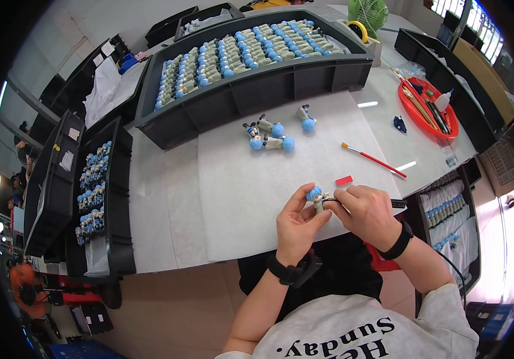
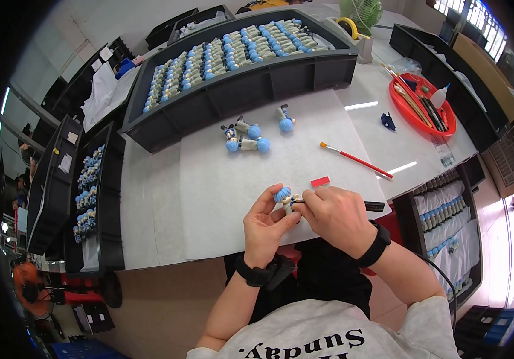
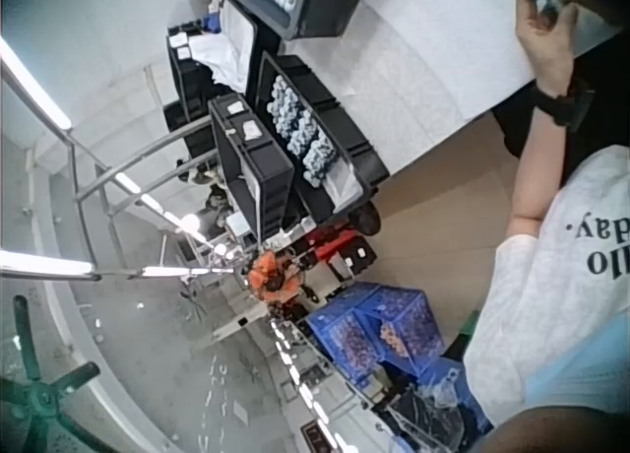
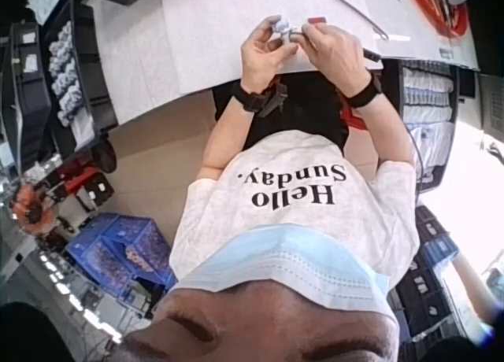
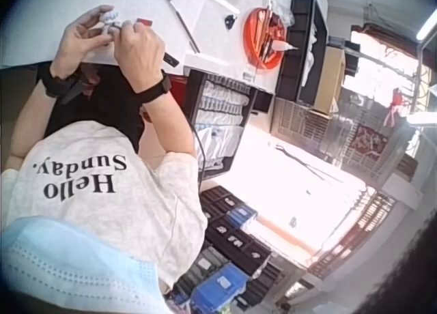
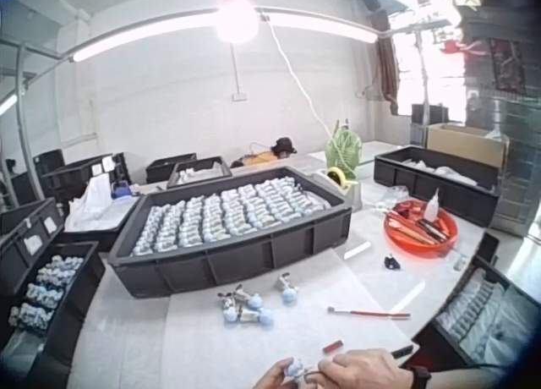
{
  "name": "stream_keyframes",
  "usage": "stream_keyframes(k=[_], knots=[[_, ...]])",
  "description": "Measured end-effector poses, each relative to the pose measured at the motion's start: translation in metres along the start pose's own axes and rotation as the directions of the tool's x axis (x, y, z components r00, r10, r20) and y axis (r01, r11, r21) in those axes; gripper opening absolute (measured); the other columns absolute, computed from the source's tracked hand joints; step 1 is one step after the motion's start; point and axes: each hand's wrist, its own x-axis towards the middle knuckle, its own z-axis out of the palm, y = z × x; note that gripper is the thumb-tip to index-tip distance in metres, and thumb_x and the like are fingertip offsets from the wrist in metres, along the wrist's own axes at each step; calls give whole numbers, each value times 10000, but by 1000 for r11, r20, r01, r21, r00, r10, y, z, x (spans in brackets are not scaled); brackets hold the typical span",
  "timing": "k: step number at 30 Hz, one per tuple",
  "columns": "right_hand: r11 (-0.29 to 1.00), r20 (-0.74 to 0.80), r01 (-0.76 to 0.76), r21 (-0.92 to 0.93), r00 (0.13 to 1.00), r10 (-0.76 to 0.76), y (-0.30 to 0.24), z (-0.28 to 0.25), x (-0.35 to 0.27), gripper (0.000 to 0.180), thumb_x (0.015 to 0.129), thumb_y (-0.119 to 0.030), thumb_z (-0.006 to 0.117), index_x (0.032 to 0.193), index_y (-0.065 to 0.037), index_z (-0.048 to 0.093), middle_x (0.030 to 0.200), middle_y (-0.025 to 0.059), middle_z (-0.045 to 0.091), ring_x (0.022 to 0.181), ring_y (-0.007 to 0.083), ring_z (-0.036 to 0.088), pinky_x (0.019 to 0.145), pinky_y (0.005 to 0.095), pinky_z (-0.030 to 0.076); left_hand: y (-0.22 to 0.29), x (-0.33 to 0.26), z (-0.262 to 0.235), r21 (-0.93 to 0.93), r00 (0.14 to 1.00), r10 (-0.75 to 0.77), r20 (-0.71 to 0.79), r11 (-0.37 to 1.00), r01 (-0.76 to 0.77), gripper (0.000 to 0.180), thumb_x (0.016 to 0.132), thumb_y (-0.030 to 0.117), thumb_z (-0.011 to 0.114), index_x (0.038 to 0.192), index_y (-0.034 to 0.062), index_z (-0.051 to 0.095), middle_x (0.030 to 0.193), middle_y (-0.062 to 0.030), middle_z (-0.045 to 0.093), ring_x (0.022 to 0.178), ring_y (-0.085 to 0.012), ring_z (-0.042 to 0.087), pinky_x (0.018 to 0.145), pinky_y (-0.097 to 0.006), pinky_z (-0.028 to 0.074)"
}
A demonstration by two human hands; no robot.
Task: Assembling and inspecting small toy figurines at a factory workstation.
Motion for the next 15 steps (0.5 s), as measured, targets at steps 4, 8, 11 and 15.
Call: stream_keyframes(k=[4, 8, 11, 15], knots=[[1000, 30, 11, 5, 999, -11, 1, -2, -1, 153, 702, -170, 680, 720, -57, 578, 571, 45, 522, 508, 207, 549, 430, 304, 409, 2, 1, 1, -25, 1000, -15, -5, 1000, 15, 550, 719, -138, 601, 1219, -7, 414, 1119, -100, 517, 926, -175, 573, 793, -271, 500], [999, 28, 29, 27, 999, -30, 4, 0, 1, 152, 702, -171, 679, 715, -59, 577, 569, 44, 519, 506, 207, 547, 430, 305, 408, 0, 1, -1, -11, 1000, 4, 5, 1000, -3, 546, 720, -139, 598, 1217, -9, 414, 1118, -98, 514, 924, -178, 576, 792, -275, 502], [999, 32, 5, 32, 999, -6, 3, 0, 1, 154, 698, -173, 682, 710, -60, 576, 574, 45, 522, 504, 207, 545, 430, 307, 409, 0, 1, -1, -10, 1000, -3, 7, 1000, 3, 543, 719, -139, 598, 1214, -10, 416, 1113, -95, 516, 920, -179, 578, 790, -275, 502], [1000, 6, 20, -2, 1000, -20, 1, -1, 1, 170, 713, -193, 662, 662, -71, 554, 551, 39, 521, 506, 188, 549, 418, 294, 406, 1, 0, 0, -12, 1000, -3, -3, 1000, 3, 543, 718, -140, 598, 1213, -8, 418, 1109, -93, 519, 921, -179, 579, 792, -273, 501]])
